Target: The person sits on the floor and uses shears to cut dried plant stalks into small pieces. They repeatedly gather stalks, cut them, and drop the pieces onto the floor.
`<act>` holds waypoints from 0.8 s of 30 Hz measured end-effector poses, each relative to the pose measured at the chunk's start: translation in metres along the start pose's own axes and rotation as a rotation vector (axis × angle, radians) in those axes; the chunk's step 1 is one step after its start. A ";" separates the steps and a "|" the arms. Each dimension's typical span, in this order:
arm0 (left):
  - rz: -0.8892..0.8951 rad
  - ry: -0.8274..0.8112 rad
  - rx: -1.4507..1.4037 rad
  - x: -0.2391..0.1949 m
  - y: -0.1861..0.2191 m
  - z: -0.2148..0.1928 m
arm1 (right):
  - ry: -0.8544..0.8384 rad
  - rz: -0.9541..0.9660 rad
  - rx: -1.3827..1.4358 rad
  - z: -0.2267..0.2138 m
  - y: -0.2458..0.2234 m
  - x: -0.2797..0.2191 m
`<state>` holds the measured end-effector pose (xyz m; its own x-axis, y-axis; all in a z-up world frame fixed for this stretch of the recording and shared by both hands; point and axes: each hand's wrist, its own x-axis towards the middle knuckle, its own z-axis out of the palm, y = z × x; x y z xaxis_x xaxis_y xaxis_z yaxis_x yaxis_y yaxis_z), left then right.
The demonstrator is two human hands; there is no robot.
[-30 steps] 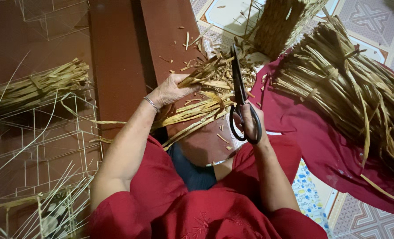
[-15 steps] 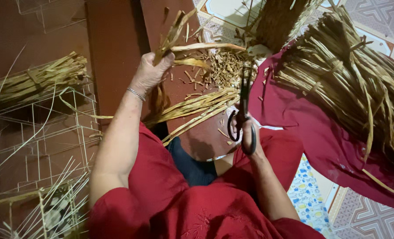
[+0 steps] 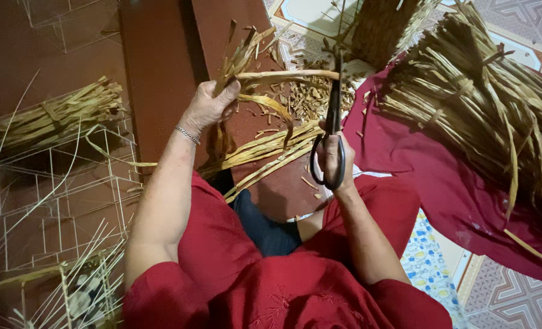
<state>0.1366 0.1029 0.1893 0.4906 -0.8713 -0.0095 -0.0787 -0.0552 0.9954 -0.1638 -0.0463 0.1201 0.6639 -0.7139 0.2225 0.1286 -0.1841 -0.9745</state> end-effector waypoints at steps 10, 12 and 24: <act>-0.013 0.047 -0.065 -0.001 0.004 -0.001 | -0.126 -0.093 0.047 -0.010 -0.001 -0.031; -0.009 0.070 -0.015 -0.002 0.004 0.002 | -0.221 -0.211 -0.146 -0.011 -0.003 -0.036; 0.039 0.075 0.096 -0.003 0.011 0.007 | -0.273 -0.109 -0.297 -0.010 -0.021 -0.033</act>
<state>0.1282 0.1020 0.1999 0.5486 -0.8351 0.0398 -0.1801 -0.0716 0.9810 -0.1958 -0.0255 0.1333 0.8342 -0.4816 0.2687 0.0175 -0.4639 -0.8857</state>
